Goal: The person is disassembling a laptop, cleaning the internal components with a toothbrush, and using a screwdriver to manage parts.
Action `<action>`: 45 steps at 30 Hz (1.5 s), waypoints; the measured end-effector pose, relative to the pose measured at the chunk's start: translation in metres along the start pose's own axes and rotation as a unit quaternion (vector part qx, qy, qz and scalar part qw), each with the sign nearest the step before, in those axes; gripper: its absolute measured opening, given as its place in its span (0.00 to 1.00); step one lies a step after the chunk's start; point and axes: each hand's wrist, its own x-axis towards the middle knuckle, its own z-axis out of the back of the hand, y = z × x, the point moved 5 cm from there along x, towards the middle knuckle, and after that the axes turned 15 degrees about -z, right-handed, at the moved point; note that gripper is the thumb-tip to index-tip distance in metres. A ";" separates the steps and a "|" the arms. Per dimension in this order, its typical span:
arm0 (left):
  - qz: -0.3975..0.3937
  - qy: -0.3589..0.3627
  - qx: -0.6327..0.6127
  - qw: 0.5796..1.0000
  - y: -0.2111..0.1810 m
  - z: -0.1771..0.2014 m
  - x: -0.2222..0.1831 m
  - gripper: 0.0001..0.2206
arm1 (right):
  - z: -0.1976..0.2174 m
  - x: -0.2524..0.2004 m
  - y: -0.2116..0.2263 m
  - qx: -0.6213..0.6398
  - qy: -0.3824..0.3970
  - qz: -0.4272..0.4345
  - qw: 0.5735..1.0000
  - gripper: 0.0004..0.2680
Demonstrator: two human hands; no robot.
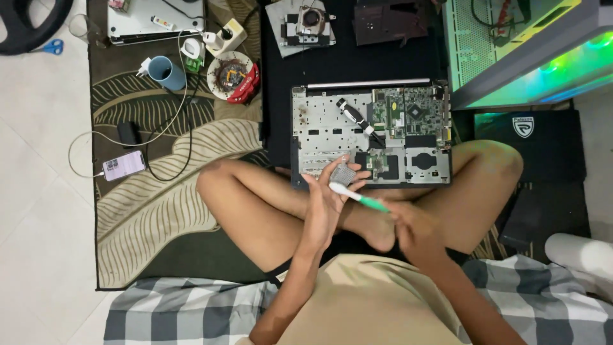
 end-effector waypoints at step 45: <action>0.008 -0.077 -0.050 0.996 -0.014 -0.029 0.016 0.21 | 0.023 0.021 -0.003 0.048 -0.006 -0.043 0.998 0.07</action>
